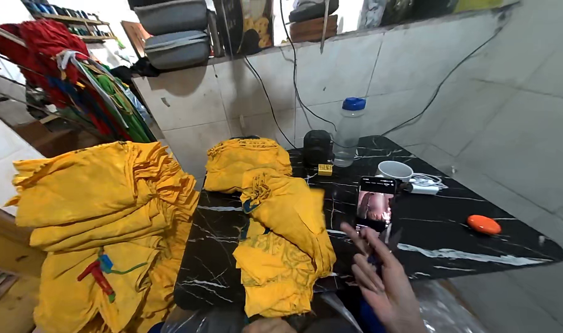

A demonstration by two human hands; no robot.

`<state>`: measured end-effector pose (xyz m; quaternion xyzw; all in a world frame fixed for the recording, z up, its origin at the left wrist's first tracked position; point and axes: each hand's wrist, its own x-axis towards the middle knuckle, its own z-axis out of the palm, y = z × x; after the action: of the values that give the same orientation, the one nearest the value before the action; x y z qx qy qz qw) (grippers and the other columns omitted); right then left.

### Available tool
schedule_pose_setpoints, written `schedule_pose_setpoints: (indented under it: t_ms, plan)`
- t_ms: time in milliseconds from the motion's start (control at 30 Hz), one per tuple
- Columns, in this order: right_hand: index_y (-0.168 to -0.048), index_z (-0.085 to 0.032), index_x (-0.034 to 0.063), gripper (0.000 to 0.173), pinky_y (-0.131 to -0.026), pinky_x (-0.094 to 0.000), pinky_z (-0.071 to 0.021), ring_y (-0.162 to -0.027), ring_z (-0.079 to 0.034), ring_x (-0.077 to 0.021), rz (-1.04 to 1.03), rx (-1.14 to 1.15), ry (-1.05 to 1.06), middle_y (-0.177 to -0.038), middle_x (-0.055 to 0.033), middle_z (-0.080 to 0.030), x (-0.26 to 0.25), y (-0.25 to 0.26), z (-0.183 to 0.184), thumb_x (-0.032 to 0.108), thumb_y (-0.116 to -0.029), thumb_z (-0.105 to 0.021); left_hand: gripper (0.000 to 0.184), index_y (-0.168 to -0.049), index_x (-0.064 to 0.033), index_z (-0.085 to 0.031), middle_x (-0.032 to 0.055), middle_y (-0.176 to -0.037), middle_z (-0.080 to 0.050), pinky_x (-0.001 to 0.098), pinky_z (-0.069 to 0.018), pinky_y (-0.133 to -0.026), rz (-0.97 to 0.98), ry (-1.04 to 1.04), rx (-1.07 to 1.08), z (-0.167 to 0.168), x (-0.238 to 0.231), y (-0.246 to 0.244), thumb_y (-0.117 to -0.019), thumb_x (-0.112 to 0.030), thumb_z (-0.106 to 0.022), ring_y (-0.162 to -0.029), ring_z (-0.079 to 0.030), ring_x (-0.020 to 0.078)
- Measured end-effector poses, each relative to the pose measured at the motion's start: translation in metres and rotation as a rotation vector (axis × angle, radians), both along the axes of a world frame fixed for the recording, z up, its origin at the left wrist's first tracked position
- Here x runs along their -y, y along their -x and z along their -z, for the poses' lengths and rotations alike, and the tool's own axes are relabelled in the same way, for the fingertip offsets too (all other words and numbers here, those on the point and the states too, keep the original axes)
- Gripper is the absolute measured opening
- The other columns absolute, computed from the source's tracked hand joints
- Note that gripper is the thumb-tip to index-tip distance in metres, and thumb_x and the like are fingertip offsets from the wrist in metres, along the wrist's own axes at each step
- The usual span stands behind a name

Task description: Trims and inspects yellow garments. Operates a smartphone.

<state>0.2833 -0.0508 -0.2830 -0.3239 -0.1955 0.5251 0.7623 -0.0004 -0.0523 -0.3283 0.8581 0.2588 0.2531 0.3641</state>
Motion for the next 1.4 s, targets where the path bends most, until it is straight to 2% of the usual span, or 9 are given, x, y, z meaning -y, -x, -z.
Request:
schedule_pose_setpoints:
  t_ms: [167, 300, 633, 767, 933, 1000, 1167, 1267, 1400]
  plan:
    - [-0.118, -0.069, 0.0090, 0.025, -0.073, -0.0324, -0.0606, -0.083, -0.070, -0.0111, -0.041, 1.080, -0.019, -0.099, -0.0024, -0.073, 0.008, 0.027, 0.044, 0.025, -0.0987, -0.067, 0.021, -0.105, -0.0116, -0.076, 0.0011, -0.104, -0.074, 0.0354, -0.0598, -0.091, -0.241, -0.128, 0.039, -0.004, -0.058, -0.023, -0.1012, -0.030, -0.065, -0.100, -0.070, 0.0120]
    - [-0.139, -0.064, 0.0130, 0.053, -0.083, -0.0566, -0.0589, -0.094, -0.073, -0.0306, -0.142, 1.556, 0.191, -0.115, -0.0117, -0.074, 0.019, 0.036, 0.060, 0.013, -0.0867, -0.075, 0.057, -0.136, -0.0225, -0.063, 0.0083, -0.140, -0.059, 0.0614, -0.0412, -0.107, -0.249, -0.223, -0.359, -0.018, -0.096, -0.030, -0.0890, -0.055, -0.072, -0.134, -0.051, 0.0343]
    - [-0.121, -0.071, 0.0077, 0.027, -0.078, -0.0351, -0.0597, -0.086, -0.070, -0.0151, -0.016, 1.237, 0.055, -0.101, -0.0070, -0.073, 0.027, 0.037, 0.074, 0.012, -0.0939, -0.071, 0.026, -0.102, -0.0173, -0.073, -0.0074, -0.095, -0.073, 0.0349, -0.0538, -0.091, -0.307, -0.284, -0.009, -0.006, -0.083, -0.001, -0.1029, -0.039, -0.059, -0.093, -0.068, 0.0063]
    - [-0.113, -0.074, 0.0023, 0.022, -0.085, -0.0392, -0.0597, -0.090, -0.072, -0.0178, -0.138, 1.189, 0.033, -0.099, -0.0106, -0.075, 0.031, 0.055, 0.075, 0.014, -0.0955, -0.069, 0.017, -0.111, -0.0080, -0.069, 0.0003, -0.072, -0.064, 0.0250, -0.0500, -0.052, -0.261, 0.078, 0.138, -0.012, -0.061, -0.005, -0.1015, -0.021, -0.064, -0.055, -0.056, 0.0072]
    - [-0.119, -0.073, 0.0057, 0.026, -0.080, -0.0356, -0.0589, -0.084, -0.070, -0.0148, -0.231, 1.071, 0.108, -0.101, -0.0082, -0.075, 0.029, 0.063, 0.077, 0.022, -0.1000, -0.067, 0.048, -0.120, -0.0193, -0.072, 0.0044, -0.117, -0.069, 0.0440, -0.0544, -0.095, -0.193, -0.240, -0.143, -0.014, -0.046, 0.009, -0.0857, -0.052, -0.078, -0.112, -0.064, 0.0211]
    - [-0.114, -0.074, 0.0051, 0.024, -0.075, -0.0338, -0.0582, -0.080, -0.069, -0.0137, -0.207, 1.022, 0.117, -0.097, -0.0077, -0.074, 0.029, 0.069, 0.077, 0.024, -0.1017, -0.065, 0.031, -0.115, -0.0230, -0.075, 0.0040, -0.123, -0.069, 0.0511, -0.0478, -0.103, -0.201, -0.371, -0.235, -0.004, -0.038, 0.008, -0.0943, -0.045, -0.071, -0.121, -0.061, 0.0259]
    - [-0.094, -0.073, 0.0026, 0.028, -0.070, -0.0337, -0.0573, -0.072, -0.066, -0.0135, -0.057, 1.021, 0.106, -0.079, -0.0064, -0.069, 0.031, 0.085, 0.069, 0.026, -0.1037, -0.061, 0.013, -0.101, -0.0155, -0.078, -0.0018, -0.105, -0.076, 0.0323, -0.0539, -0.098, -0.220, -0.358, 0.040, 0.015, -0.020, 0.005, -0.0989, -0.015, -0.066, -0.104, -0.069, 0.0112]
    - [-0.105, -0.074, 0.0032, 0.027, -0.073, -0.0306, -0.0575, -0.078, -0.068, -0.0099, -0.136, 0.960, 0.128, -0.087, -0.0034, -0.072, 0.034, 0.088, 0.066, 0.029, -0.0982, -0.070, 0.008, -0.096, -0.0133, -0.080, 0.0001, -0.102, -0.075, 0.0291, -0.0562, -0.092, -0.210, -0.239, 0.148, 0.017, -0.016, 0.006, -0.0948, -0.013, -0.072, -0.100, -0.068, 0.0118]
    - [-0.099, -0.074, 0.0034, 0.015, -0.052, -0.0204, -0.0431, -0.055, -0.050, -0.0009, -0.243, 0.845, 0.133, -0.078, 0.0018, -0.068, 0.037, 0.081, 0.063, 0.017, -0.0926, -0.075, 0.008, -0.097, -0.0127, -0.081, 0.0014, -0.095, -0.074, 0.0270, -0.0569, -0.088, -0.228, -0.201, 0.135, 0.016, -0.015, 0.012, -0.0931, -0.016, -0.076, -0.095, -0.068, 0.0112]
